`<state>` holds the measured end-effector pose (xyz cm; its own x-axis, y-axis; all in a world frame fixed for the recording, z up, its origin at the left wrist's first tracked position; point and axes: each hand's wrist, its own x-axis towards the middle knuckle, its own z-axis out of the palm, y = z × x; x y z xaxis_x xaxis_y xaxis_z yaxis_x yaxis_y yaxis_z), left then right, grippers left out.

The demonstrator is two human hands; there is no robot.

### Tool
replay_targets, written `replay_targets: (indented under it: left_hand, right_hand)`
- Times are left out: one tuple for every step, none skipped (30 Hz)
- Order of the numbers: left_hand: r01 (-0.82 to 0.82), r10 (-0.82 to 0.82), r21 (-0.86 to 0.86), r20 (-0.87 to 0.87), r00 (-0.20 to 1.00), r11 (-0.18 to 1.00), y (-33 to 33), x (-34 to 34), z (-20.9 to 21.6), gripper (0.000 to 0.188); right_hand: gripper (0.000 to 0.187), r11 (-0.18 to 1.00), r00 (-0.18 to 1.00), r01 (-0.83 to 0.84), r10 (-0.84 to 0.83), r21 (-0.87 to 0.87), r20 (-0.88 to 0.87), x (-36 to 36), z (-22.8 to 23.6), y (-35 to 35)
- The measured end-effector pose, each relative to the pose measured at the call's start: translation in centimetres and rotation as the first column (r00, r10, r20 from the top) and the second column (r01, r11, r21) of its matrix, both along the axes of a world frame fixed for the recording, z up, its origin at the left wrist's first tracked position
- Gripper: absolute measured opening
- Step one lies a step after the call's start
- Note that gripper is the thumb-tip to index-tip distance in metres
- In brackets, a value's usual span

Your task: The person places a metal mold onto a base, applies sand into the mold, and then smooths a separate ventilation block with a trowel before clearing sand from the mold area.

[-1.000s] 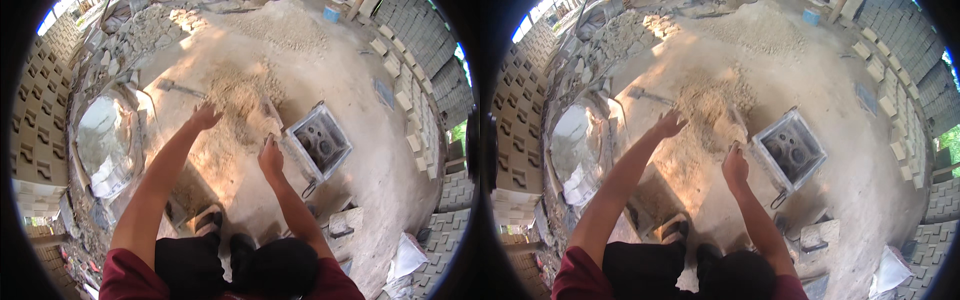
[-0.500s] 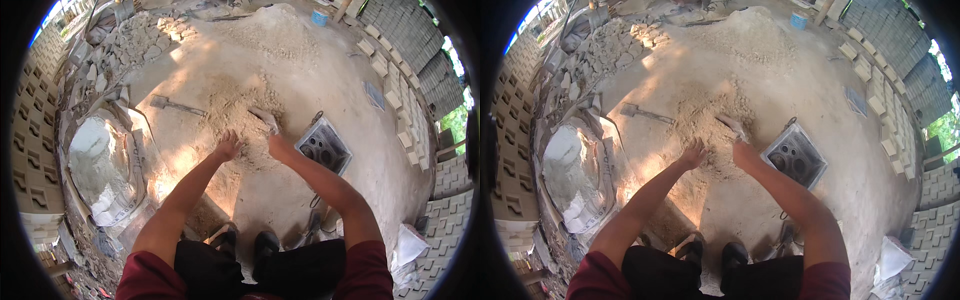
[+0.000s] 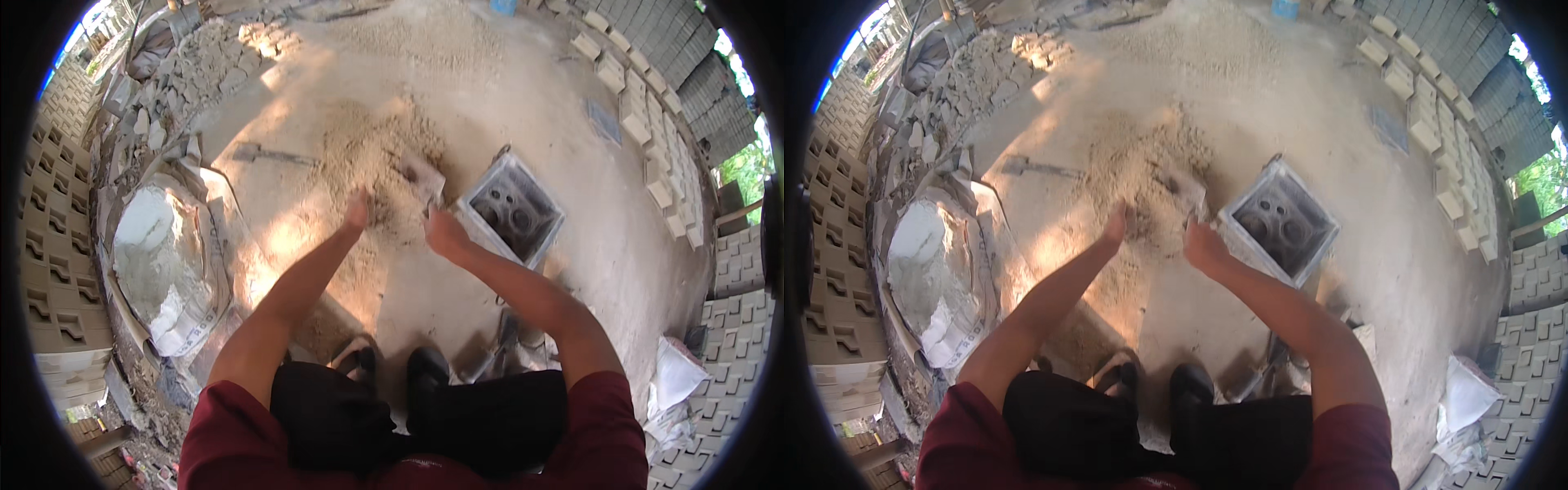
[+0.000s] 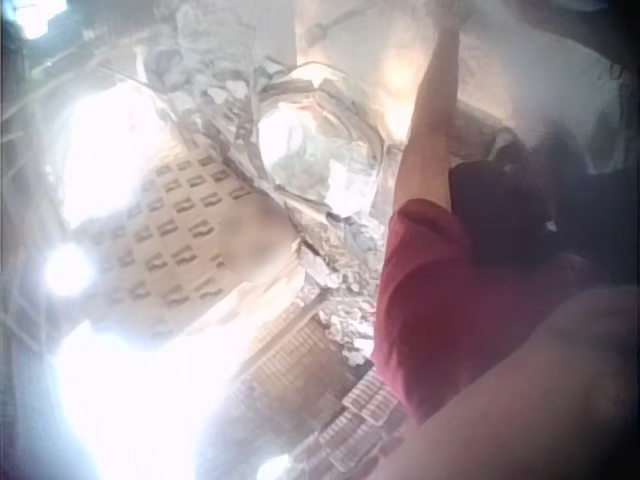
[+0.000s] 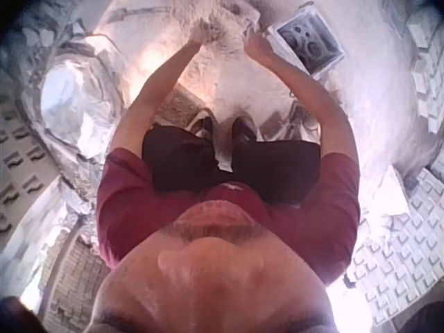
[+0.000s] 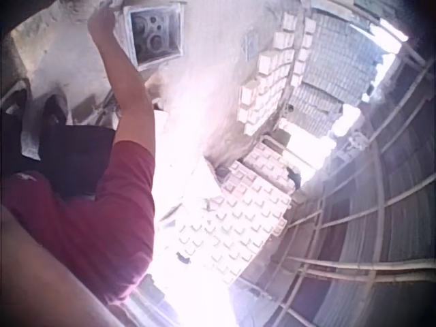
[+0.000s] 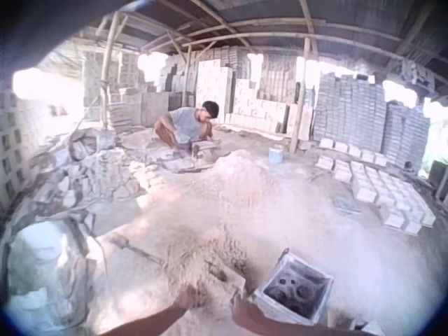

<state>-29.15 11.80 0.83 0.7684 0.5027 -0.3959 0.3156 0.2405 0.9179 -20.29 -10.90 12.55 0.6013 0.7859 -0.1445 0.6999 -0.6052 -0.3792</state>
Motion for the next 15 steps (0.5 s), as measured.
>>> replay_targets:
  left_hand:
    - [-0.046, 0.053, -0.124, 0.055, 0.997, 0.991, 0.1, -0.3, 0.4, 0.066]
    - [-0.049, 0.075, -0.202, 0.122, 0.99, 0.978, -1.0, -0.1, 0.8, 0.069]
    - [-0.024, 0.051, -0.227, 0.116, 0.992, 0.974, -2.5, 0.5, 1.7, 0.069]
    - [0.05, -0.034, -0.153, 0.102, 0.994, 0.987, -3.2, 0.9, 3.1, 0.068]
    - [0.076, -0.073, -0.055, 0.054, 0.996, 0.996, -1.5, -1.5, 3.2, 0.068]
    - [0.062, -0.049, 0.181, -0.076, 0.996, 0.982, 0.8, -3.3, 2.0, 0.06]
    - [0.061, -0.047, 0.169, -0.083, 0.995, 0.984, 0.7, -3.2, 2.8, 0.06]
    - [0.201, -0.16, 0.248, -0.177, 0.971, 0.948, -0.7, -2.0, 4.4, 0.058]
    - [0.331, -0.242, 0.322, -0.286, 0.927, 0.887, -1.4, -2.0, 5.4, 0.056]
    - [0.212, -0.157, 0.37, -0.173, 0.972, 0.904, -1.3, -3.0, 5.0, 0.055]
    - [0.217, -0.163, 0.372, -0.171, 0.972, 0.903, -1.8, -2.5, 5.4, 0.055]
    - [0.184, -0.114, 0.397, -0.193, 0.975, 0.899, -2.3, -1.9, 5.8, 0.053]
    - [0.144, -0.044, 0.422, -0.237, 0.971, 0.895, -1.9, -2.6, 5.6, 0.051]
    - [0.138, -0.027, 0.424, -0.258, 0.966, 0.895, -1.1, -3.1, 5.4, 0.051]
    - [0.161, -0.031, 0.461, -0.277, 0.96, 0.873, -0.2, -3.3, 5.6, 0.046]
  right_hand:
    - [0.036, 0.988, 0.997, 0.04, -0.049, 0.151, 0.055, -0.4, 0.9, 0.2]
    - [0.036, 0.99, 0.997, 0.064, -0.069, 0.126, 0.041, -0.1, 0.8, -0.5]
    - [0.038, 0.997, 0.999, 0.039, -0.039, -0.066, 0.008, 0.9, 0.8, -1.3]
    - [0.043, 0.97, 0.999, -0.002, -0.006, -0.245, -0.031, 1.9, 0.9, -1.9]
    - [0.043, 0.971, 0.998, -0.038, 0.025, -0.235, -0.059, 0.5, 1.9, -0.5]
    - [0.043, 0.993, 0.998, -0.016, 0.009, -0.12, -0.057, -1.0, 2.8, 0.8]
    - [0.043, 0.999, 0.998, 0.038, -0.039, -0.025, -0.039, -0.8, 3.5, 0.8]
    - [0.043, 0.993, 0.997, 0.082, -0.08, 0.09, -0.017, 0.2, 3.3, -0.7]
    - [0.043, 0.993, 0.996, 0.089, -0.087, 0.074, -0.025, 0.7, 3.3, -1.3]
    - [0.042, 1.0, 0.997, -0.006, 0.006, 0.005, -0.072, 0.6, 3.6, -0.7]
    - [0.041, 0.994, 0.992, -0.087, 0.08, -0.06, -0.101, 1.6, 3.7, -1.2]
    - [0.039, 0.964, 0.982, -0.19, 0.182, -0.187, -0.055, 2.4, 2.2, -1.8]
    - [0.039, 0.962, 0.978, -0.207, 0.196, -0.18, -0.075, 1.5, 2.1, -1.2]
    - [0.038, 0.989, 0.989, -0.122, 0.113, -0.088, -0.1, 0.3, 2.5, -0.5]
    - [0.036, 1.0, 0.991, -0.031, 0.031, 0.002, -0.131, -0.9, 3.1, 0.3]
